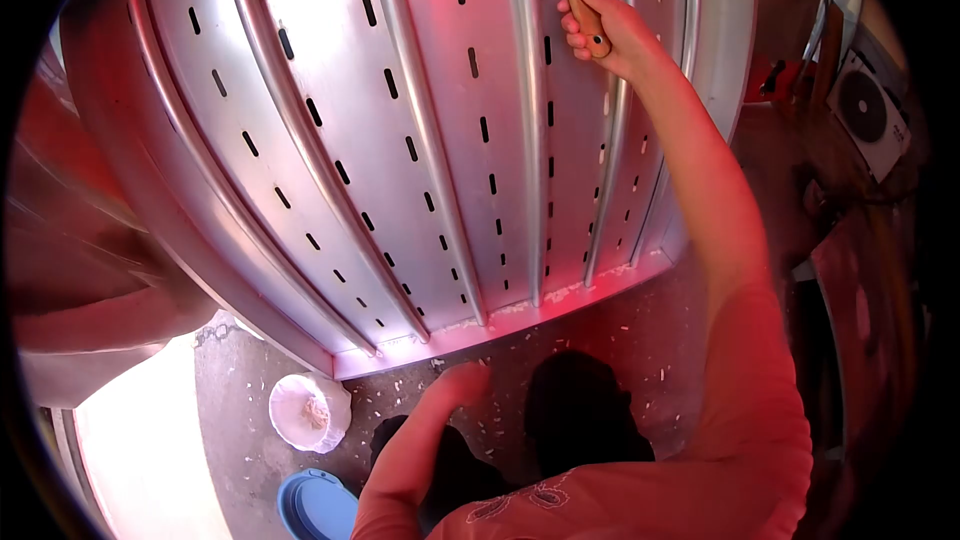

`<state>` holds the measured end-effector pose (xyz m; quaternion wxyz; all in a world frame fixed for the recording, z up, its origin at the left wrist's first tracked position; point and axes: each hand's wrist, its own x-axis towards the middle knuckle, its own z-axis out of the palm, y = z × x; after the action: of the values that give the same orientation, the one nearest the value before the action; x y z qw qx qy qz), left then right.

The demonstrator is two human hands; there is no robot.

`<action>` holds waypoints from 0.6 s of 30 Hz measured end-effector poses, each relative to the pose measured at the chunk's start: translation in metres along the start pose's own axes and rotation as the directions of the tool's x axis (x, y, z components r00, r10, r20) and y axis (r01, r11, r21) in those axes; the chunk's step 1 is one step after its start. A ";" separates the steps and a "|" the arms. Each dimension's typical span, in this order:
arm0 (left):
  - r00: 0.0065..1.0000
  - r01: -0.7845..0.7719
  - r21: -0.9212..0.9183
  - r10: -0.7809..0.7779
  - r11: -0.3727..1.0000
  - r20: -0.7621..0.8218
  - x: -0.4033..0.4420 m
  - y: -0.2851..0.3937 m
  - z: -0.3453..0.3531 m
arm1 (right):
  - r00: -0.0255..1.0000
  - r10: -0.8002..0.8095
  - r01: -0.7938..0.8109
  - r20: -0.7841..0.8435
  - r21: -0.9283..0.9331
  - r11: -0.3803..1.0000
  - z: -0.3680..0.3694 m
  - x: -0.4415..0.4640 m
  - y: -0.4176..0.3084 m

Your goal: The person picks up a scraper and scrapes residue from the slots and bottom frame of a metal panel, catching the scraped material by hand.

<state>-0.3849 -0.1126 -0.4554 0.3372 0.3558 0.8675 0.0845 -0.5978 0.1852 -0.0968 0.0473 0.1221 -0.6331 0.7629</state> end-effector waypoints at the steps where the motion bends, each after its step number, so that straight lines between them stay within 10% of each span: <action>1: 1.000 -0.006 -0.013 0.006 1.000 -0.002 0.000 0.000 -0.001 | 1.000 0.029 -0.029 -0.001 -0.006 1.000 -0.004 -0.005 0.016; 13: 0.994 0.106 -0.098 -0.106 0.989 0.011 -0.019 0.024 -0.005 | 0.889 0.386 -0.407 -0.245 -0.036 0.913 -0.093 -0.247 0.374; 18: 0.989 0.134 -0.109 -0.125 0.985 0.085 -0.006 0.019 0.002 | 0.802 0.483 -0.471 -0.352 0.125 0.873 -0.112 -0.296 0.420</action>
<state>-0.3691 -0.1030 -0.4464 0.3954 0.2818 0.8687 0.0982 -0.4218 0.2374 -0.5896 -0.0286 -0.1870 -0.6104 0.7692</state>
